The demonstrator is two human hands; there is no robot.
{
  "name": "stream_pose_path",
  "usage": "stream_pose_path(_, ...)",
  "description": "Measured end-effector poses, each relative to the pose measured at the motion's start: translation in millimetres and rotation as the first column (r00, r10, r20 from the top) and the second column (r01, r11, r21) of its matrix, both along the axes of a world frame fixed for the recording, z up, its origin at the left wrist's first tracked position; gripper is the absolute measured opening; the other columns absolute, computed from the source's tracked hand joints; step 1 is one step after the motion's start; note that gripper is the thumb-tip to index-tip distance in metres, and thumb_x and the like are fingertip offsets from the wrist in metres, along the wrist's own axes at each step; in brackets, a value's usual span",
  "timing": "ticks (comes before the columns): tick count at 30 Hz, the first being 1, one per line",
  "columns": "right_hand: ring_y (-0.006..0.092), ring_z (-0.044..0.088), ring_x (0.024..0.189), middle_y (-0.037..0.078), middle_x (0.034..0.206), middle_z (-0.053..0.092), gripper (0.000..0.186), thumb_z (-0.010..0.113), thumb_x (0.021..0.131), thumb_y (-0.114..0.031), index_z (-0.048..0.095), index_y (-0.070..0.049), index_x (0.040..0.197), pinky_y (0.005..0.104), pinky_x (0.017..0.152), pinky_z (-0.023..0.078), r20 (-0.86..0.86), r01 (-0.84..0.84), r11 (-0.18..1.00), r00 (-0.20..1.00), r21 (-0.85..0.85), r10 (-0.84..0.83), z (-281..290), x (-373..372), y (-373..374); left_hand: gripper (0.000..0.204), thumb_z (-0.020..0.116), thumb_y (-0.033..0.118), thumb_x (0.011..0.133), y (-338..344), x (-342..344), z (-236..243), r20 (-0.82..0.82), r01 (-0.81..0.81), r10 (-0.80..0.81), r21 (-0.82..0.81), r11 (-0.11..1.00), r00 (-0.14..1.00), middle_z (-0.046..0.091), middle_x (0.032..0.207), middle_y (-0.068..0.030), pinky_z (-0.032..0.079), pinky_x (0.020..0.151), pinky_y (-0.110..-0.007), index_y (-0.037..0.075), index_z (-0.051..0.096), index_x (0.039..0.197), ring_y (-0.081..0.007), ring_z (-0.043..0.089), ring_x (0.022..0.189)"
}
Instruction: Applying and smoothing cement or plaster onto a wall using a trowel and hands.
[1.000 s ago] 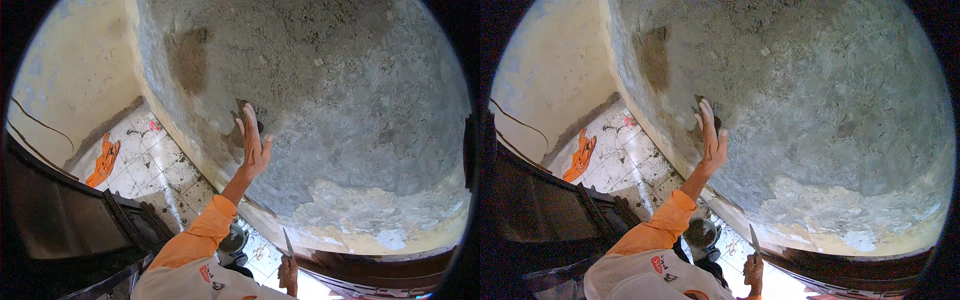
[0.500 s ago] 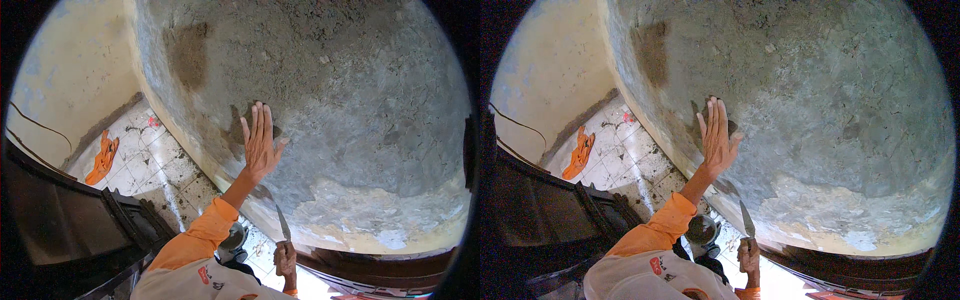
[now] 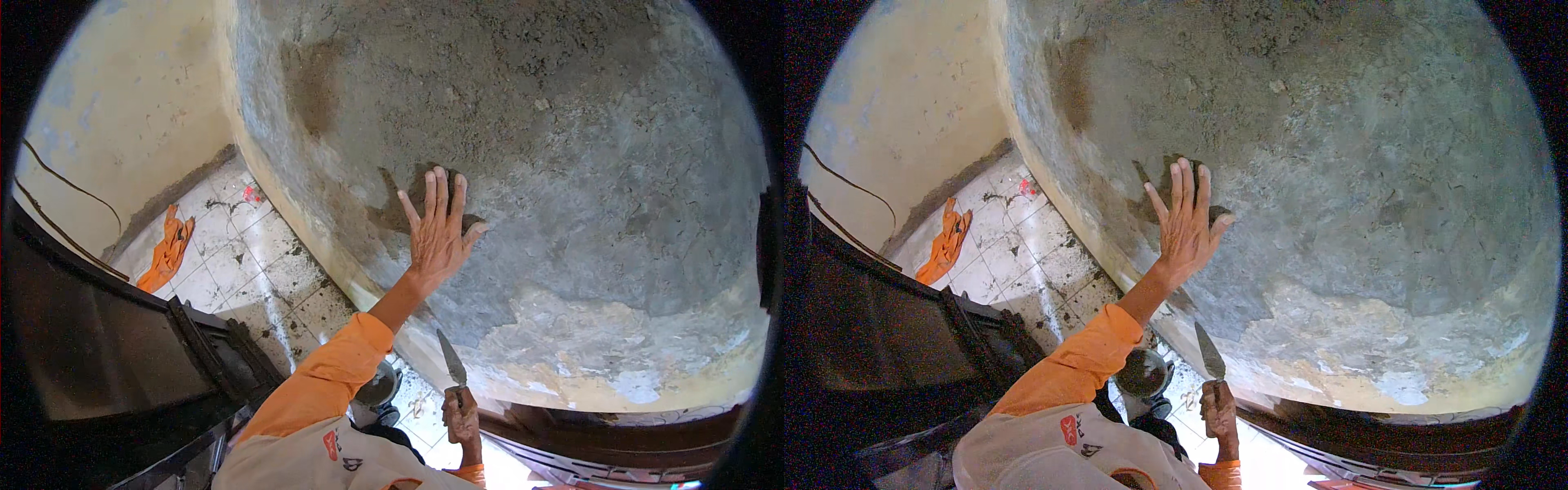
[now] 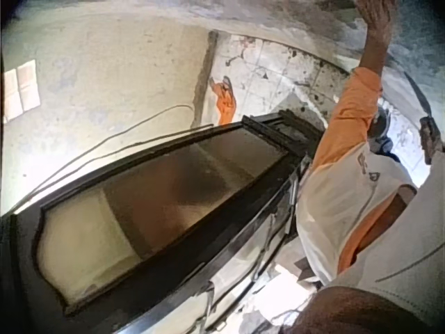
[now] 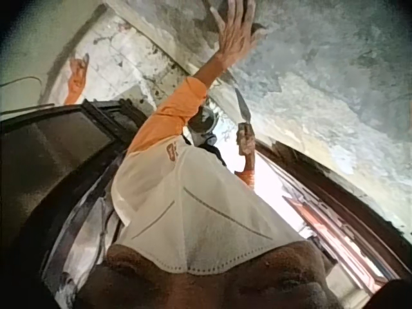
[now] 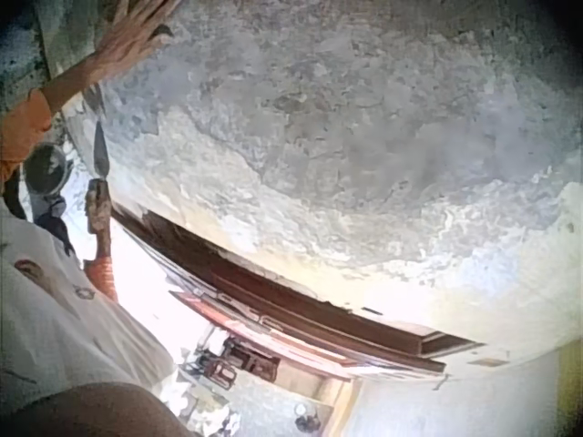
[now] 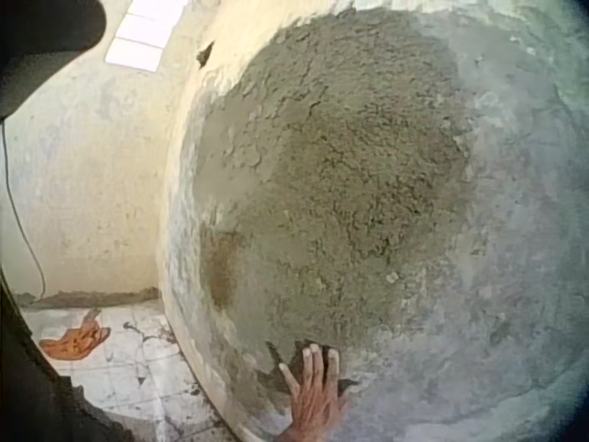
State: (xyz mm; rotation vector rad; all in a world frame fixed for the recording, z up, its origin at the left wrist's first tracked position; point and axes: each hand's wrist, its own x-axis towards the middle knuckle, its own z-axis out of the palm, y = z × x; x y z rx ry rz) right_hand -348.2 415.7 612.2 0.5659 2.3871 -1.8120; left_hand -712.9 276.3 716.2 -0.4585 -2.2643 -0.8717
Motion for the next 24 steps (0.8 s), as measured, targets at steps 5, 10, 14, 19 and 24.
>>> stream_pose_path(5,0.0095,0.054,0.057,0.003,0.072,0.058,0.058,0.055,0.104,-0.062,0.058,-0.004,0.108,0.0288,0.049,0.045,0.008,0.024,0.996,1.000,0.080,-0.025,9,8,-8,0.091,0.045,0.060,0.107,-6,5,3,-0.014,0.031,-0.030,0.022,0.999,0.999,0.008,0.175,-0.0295,-0.006,0.120,-0.077,-0.002,0.018,0.168,-0.0434,0.005,0.163)
stream_pose_path(10,0.0124,0.055,0.055,0.005,0.071,0.057,0.053,0.057,0.107,-0.054,0.059,-0.001,0.116,0.0294,0.048,0.047,-0.129,0.078,0.992,0.988,-0.102,-0.090,6,-8,-7,0.091,0.046,0.061,0.106,-14,10,21,-0.035,0.003,-0.007,-0.108,0.994,0.999,0.014,0.174,-0.0287,-0.001,0.121,-0.077,-0.003,0.023,0.166,-0.0407,0.009,0.163)
stream_pose_path(14,0.0106,0.053,0.056,0.003,0.072,0.057,0.036,0.058,0.108,-0.038,0.057,-0.003,0.114,0.0284,0.049,0.046,-0.137,0.140,0.976,0.977,-0.168,-0.163,25,-32,-21,0.091,0.048,0.061,0.106,-16,8,20,-0.067,-0.001,-0.010,-0.163,0.987,0.998,0.018,0.173,-0.0275,0.000,0.121,-0.078,-0.004,0.025,0.165,-0.0379,0.011,0.163)
stream_pose_path(19,0.0144,0.054,0.054,0.007,0.078,0.061,0.043,0.056,0.110,-0.042,0.058,0.000,0.122,0.0285,0.047,0.045,-0.279,0.234,0.942,0.913,-0.242,-0.298,27,-39,-37,0.091,0.049,0.060,0.105,-13,11,6,-0.073,0.066,-0.073,-0.098,0.993,0.995,0.019,0.174,-0.0243,0.000,0.120,-0.079,-0.004,0.025,0.165,-0.0361,0.012,0.164)
stream_pose_path(24,0.0133,0.053,0.056,0.009,0.079,0.060,0.040,0.052,0.112,-0.036,0.056,0.002,0.126,0.0288,0.049,0.045,-0.434,0.262,0.949,0.845,-0.175,-0.313,67,-64,-50,0.088,0.049,0.059,0.105,-20,47,-61,0.020,0.110,-0.109,-0.168,0.980,0.994,0.015,0.175,-0.0230,0.001,0.121,-0.078,0.006,0.021,0.169,-0.0384,0.011,0.164)
